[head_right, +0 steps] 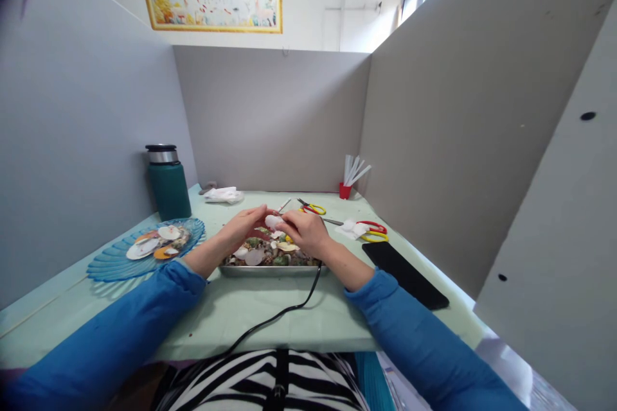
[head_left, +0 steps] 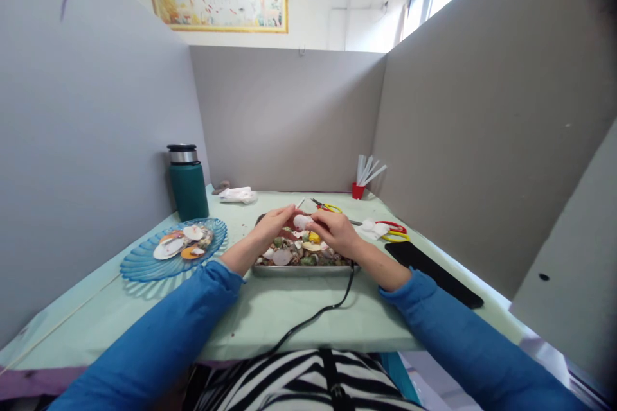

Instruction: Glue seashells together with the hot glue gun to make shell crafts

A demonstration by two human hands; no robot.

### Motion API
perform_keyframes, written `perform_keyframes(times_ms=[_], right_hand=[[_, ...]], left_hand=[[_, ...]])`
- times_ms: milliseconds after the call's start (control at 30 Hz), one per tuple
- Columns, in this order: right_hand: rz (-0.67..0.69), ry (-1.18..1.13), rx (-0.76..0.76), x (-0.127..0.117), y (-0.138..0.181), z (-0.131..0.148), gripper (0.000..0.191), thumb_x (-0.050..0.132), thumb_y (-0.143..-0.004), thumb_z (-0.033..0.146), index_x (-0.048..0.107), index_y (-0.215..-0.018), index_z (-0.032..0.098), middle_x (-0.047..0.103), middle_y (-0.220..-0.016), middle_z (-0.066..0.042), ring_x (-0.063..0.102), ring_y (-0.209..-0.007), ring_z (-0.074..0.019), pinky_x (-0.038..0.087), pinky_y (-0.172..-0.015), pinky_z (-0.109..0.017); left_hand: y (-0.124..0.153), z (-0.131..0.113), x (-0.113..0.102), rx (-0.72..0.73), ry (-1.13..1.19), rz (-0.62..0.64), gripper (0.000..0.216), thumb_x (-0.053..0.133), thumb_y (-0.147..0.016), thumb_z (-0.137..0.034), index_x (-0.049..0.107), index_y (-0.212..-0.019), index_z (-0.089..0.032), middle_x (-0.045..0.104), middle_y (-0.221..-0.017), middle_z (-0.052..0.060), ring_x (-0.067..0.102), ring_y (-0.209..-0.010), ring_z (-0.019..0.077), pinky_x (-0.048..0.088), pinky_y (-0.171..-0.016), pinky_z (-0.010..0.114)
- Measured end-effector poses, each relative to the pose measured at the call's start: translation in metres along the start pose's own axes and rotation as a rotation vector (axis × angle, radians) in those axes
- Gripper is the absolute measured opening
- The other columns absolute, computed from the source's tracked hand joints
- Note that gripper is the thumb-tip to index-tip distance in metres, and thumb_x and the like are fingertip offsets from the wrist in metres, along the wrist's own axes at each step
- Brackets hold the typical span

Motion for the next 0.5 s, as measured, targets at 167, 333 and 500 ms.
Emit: perform_keyframes(times_ms=[167,333,500], right_hand=[[0.017,0.017,0.026,0.0032,0.0008,-0.0043,0.026,0.047,-0.091,0.037,0.060,-0.079,0.017,0.058,-0.066,-0.001,0.049,-0.059,-0.0117,0.033,-0.058,-0.023],[0.014,0.038,0.033,0.0020,0.0014,-0.0036,0.029,0.050,-0.089,0.041,0.061,-0.075,0.017,0.057,-0.062,0.000,0.047,-0.055,-0.0106,0.031,-0.055,-0.022],[0.017,0.075,0.045,0.0021,0.0020,-0.0040,0.031,0.046,-0.091,0.038,0.061,-0.074,0.017,0.058,-0.062,-0.001,0.048,-0.056,-0.0107,0.031,-0.056,-0.022]], left_hand=[[0.0052,-0.0105,0.0059,0.118,-0.047,0.059,0.041,0.070,-0.068,-0.041,0.065,-0.100,-0.016,0.065,-0.091,0.006,0.060,-0.082,0.0169,0.052,-0.064,0.026],[0.0027,-0.0049,0.0036,0.091,-0.011,0.048,0.032,0.072,-0.066,-0.035,0.065,-0.086,-0.012,0.063,-0.079,0.004,0.059,-0.069,0.0130,0.052,-0.064,0.027],[0.0011,-0.0021,0.0025,0.082,0.050,0.049,0.035,0.074,-0.065,-0.036,0.062,-0.088,-0.012,0.063,-0.078,0.003,0.060,-0.070,0.0122,0.052,-0.067,0.028]])
Point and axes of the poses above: each hand's wrist, its own y-axis away from the middle knuckle, its own x-axis out of the palm, z = x × y, the point moved 5 cm from there along -y, towards the middle knuckle
